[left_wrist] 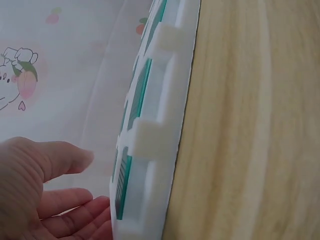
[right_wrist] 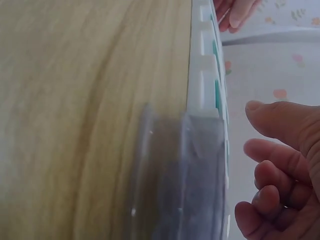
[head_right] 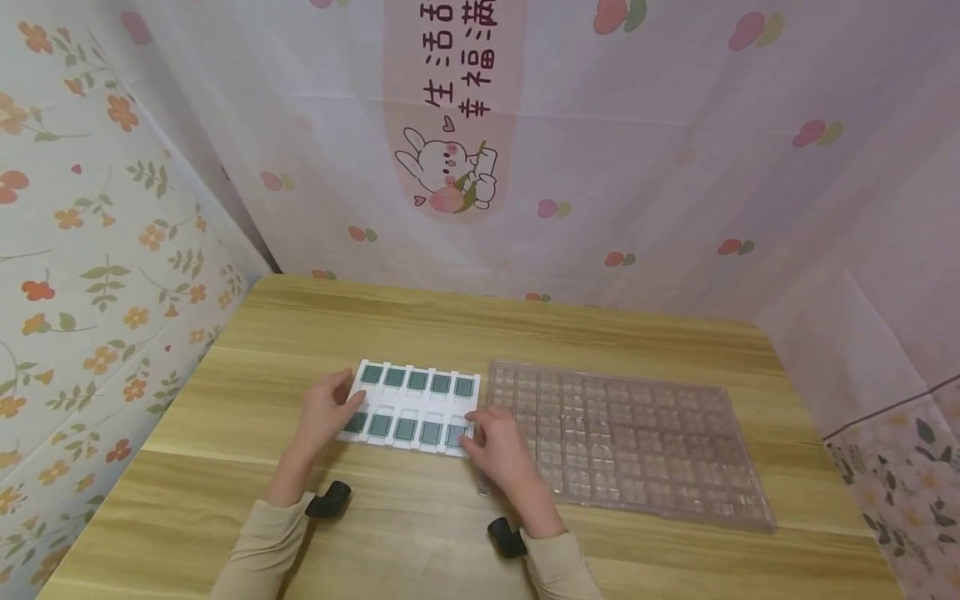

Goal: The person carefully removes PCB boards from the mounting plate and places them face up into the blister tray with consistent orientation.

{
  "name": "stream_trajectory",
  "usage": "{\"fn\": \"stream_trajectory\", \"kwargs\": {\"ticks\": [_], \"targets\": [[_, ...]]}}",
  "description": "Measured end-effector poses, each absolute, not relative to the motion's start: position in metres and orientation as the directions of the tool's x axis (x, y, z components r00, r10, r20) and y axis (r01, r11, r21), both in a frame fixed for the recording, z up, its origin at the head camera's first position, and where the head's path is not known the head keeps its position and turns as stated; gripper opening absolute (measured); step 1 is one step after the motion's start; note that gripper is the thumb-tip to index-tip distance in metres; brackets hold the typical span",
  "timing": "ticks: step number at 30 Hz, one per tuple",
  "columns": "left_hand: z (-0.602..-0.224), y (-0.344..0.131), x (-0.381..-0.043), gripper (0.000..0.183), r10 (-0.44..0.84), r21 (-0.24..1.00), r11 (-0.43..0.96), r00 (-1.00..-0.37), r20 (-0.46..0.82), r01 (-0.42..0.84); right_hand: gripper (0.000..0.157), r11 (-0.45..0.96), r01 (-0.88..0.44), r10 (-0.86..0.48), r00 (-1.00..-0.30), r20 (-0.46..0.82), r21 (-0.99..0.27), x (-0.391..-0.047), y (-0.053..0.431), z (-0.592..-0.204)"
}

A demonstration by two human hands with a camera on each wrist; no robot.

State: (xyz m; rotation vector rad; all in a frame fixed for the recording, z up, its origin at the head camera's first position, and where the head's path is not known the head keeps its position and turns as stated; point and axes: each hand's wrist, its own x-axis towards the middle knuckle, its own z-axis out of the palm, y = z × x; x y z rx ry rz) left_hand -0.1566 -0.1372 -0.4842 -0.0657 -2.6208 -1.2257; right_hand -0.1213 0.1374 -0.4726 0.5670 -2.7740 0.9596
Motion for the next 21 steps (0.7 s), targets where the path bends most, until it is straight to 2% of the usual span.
{"fn": "stream_trajectory", "kwargs": {"ticks": [6,14,21], "targets": [[-0.488,-0.137,-0.158,0.042,-0.096,0.822,0.560,-0.977,0.191,0.106,0.026,0.740,-0.400,-0.335,-0.916,0.220,-0.540,-0.120,0.134,-0.474],[-0.493,-0.144,-0.163,0.038,-0.152,0.896,0.442,-0.987,0.044,-0.028,0.029,0.744,-0.412,-0.348,-0.911,0.221,-0.526,-0.119,0.132,-0.476],[-0.497,-0.146,-0.164,0.034,-0.146,0.895,0.446,-0.988,0.050,-0.020,0.029,0.747,-0.425,-0.359,-0.905,0.228,-0.511,-0.120,0.130,-0.478]]}}
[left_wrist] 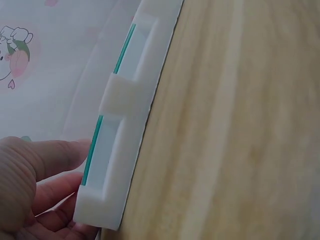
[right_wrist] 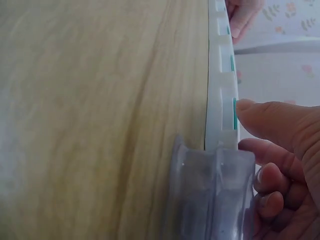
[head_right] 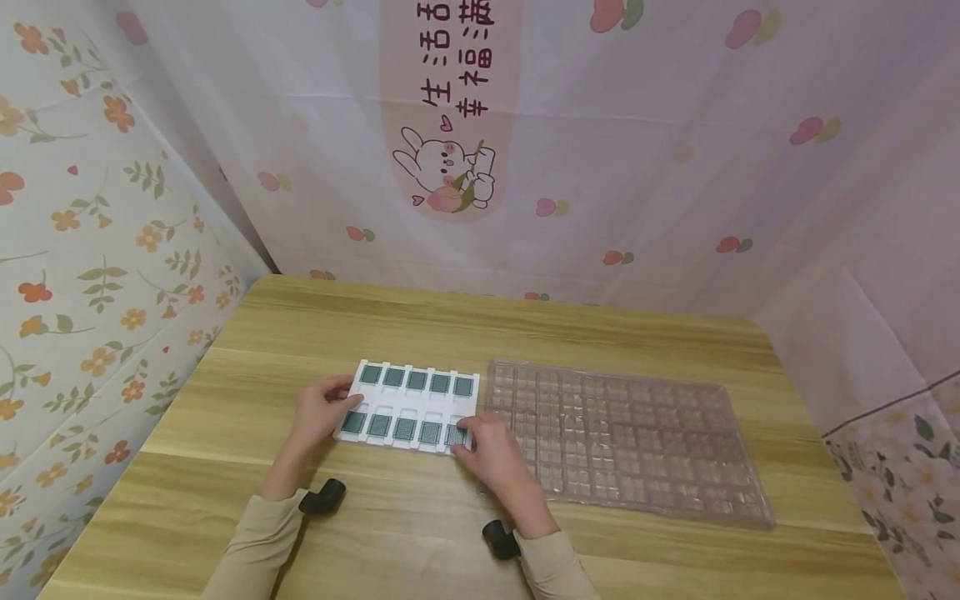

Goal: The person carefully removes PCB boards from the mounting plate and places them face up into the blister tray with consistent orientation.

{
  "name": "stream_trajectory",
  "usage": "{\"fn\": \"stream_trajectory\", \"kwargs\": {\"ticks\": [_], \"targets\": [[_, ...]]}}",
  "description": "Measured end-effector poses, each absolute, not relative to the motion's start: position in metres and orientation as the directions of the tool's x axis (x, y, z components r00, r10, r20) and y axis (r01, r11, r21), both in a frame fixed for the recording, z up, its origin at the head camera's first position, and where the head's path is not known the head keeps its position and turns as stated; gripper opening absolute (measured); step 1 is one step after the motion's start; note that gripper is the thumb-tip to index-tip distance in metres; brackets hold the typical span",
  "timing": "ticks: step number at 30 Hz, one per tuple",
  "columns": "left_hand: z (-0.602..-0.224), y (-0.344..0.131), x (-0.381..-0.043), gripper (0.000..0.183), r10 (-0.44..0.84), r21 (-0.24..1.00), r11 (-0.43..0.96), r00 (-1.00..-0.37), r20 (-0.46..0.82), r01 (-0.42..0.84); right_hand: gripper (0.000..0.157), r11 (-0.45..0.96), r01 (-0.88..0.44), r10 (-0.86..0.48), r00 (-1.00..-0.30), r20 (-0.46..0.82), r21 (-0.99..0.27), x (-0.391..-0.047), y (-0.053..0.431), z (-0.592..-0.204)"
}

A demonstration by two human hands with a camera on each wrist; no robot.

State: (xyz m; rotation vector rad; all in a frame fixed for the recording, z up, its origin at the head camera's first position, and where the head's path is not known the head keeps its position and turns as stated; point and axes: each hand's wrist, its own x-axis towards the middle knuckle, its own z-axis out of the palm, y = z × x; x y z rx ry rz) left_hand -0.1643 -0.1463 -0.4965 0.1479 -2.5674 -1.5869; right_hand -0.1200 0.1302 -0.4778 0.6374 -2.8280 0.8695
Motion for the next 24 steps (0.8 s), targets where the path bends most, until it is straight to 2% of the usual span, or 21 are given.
{"fn": "stream_trajectory", "kwargs": {"ticks": [14,24], "targets": [[-0.4958,-0.1462,-0.1650,0.031,-0.143,0.894,0.448,-0.988,0.063,-0.008,0.030,0.782,-0.400,-0.341,-0.917,0.208,-0.477,-0.1219,0.1257,-0.4783],[-0.4958,-0.1470,-0.1653,0.033,-0.152,0.893,0.449,-0.988,0.037,-0.036,0.029,0.780,-0.375,-0.335,-0.926,0.172,-0.501,-0.1229,0.1246,-0.4754]]}}
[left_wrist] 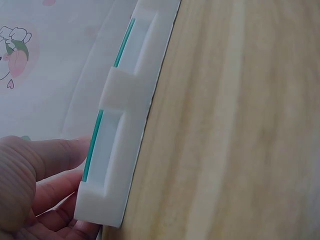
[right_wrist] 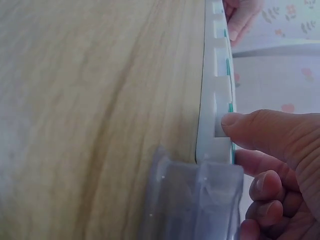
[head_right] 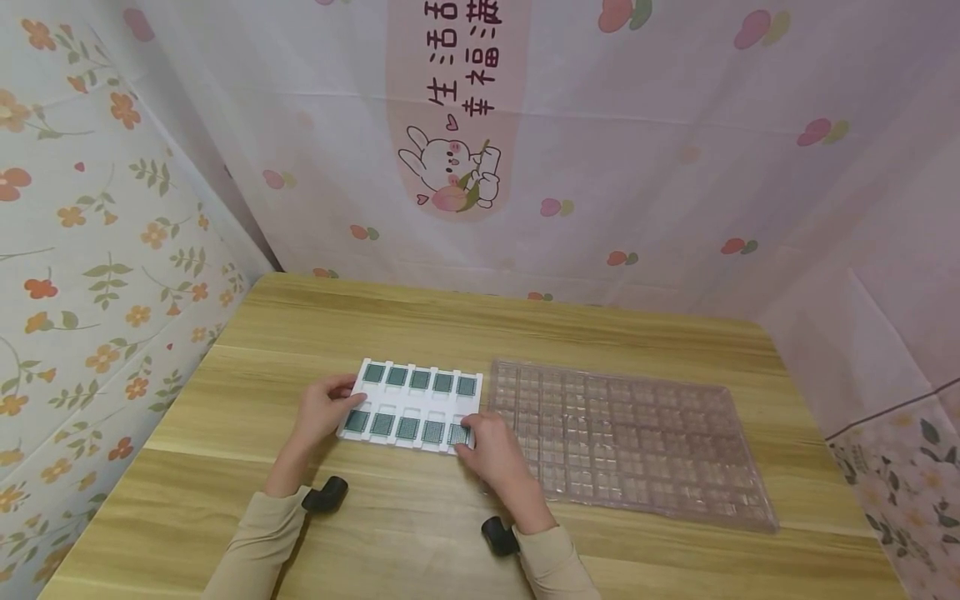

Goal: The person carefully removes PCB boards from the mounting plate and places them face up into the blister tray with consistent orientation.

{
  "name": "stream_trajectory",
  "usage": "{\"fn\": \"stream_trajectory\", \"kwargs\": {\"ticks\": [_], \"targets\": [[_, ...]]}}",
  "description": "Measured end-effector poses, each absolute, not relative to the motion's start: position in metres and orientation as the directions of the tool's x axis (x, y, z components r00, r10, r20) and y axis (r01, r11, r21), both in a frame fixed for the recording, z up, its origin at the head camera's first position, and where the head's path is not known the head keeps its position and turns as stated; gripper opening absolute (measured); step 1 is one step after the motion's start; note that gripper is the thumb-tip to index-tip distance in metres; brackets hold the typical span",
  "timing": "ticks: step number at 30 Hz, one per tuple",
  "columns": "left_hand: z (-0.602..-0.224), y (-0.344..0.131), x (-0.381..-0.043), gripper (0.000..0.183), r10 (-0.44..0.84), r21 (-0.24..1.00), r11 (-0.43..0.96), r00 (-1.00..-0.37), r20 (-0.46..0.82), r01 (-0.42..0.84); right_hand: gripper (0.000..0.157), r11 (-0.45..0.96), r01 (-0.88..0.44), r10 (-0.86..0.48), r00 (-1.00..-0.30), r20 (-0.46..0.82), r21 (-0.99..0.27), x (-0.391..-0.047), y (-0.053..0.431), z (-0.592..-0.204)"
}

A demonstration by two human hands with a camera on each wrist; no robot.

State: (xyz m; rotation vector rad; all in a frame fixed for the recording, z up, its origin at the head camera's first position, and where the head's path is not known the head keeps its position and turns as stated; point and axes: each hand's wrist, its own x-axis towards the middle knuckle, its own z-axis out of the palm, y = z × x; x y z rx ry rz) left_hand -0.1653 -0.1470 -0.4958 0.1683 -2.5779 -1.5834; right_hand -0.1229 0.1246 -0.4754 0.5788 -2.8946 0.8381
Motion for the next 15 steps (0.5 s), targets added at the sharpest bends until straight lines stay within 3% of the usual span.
{"fn": "stream_trajectory", "kwargs": {"ticks": [15], "targets": [[-0.4965,-0.1462,-0.1655,0.032,-0.155,0.897,0.441,-0.987,0.039,-0.033,0.027,0.754,-0.413,-0.355,-0.910,0.213,-0.510,-0.1270,0.1279,-0.4693]]}}
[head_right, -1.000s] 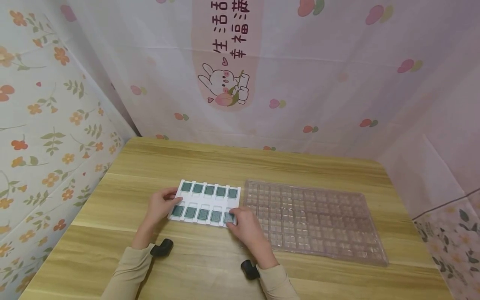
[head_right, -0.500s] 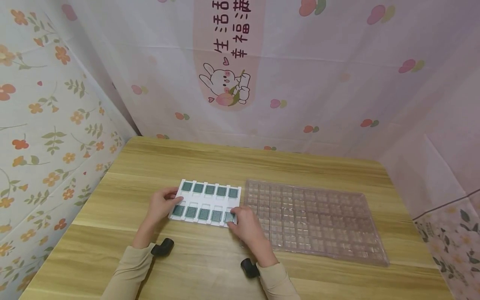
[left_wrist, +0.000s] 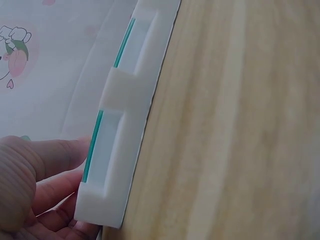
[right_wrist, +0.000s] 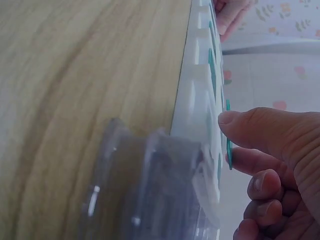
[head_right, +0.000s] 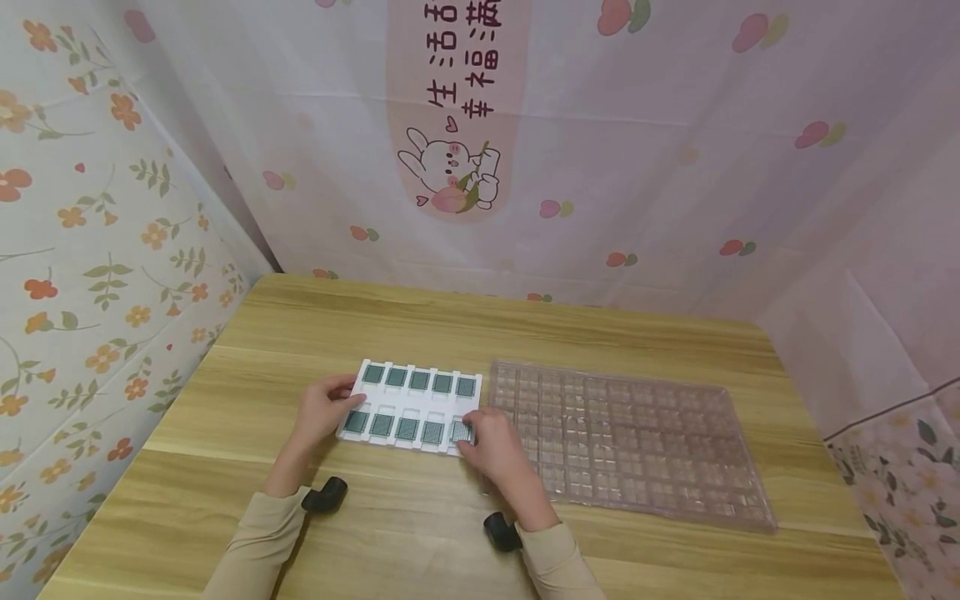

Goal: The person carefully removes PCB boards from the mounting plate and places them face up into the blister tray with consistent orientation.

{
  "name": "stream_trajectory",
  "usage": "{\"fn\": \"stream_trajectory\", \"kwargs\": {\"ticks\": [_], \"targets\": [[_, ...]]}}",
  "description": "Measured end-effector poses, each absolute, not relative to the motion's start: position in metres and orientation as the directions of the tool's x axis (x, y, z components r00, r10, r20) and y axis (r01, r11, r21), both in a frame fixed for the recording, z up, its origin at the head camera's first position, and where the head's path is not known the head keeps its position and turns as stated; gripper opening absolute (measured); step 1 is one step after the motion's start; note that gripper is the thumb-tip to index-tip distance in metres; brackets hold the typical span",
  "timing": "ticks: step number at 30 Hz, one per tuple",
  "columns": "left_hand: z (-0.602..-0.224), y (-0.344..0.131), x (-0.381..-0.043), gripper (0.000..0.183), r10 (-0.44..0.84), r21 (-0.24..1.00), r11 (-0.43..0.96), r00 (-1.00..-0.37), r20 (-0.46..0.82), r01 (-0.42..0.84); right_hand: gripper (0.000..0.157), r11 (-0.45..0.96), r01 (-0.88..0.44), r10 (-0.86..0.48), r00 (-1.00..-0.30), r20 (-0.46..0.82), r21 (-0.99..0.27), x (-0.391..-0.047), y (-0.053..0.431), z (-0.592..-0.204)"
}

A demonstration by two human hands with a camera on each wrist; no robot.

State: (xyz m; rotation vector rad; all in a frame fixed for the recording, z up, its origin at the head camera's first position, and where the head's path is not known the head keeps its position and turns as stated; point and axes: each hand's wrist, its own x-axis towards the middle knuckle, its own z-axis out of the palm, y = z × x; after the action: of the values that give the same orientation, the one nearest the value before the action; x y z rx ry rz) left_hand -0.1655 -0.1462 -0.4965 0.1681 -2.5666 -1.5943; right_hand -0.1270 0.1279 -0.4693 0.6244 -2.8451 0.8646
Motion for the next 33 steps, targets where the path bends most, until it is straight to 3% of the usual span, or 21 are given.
{"fn": "stream_trajectory", "kwargs": {"ticks": [8,33], "targets": [[-0.499,-0.147,-0.166,0.032,-0.152,0.898,0.439,-0.987,0.048,-0.024,0.027,0.788,-0.398,-0.339,-0.917,0.209,-0.469,-0.130,0.131,-0.465],[-0.499,-0.148,-0.166,0.032,-0.146,0.888,0.460,-0.988,0.045,-0.028,0.029,0.783,-0.343,-0.303,-0.939,0.163,-0.519,-0.151,0.153,-0.452]]}}
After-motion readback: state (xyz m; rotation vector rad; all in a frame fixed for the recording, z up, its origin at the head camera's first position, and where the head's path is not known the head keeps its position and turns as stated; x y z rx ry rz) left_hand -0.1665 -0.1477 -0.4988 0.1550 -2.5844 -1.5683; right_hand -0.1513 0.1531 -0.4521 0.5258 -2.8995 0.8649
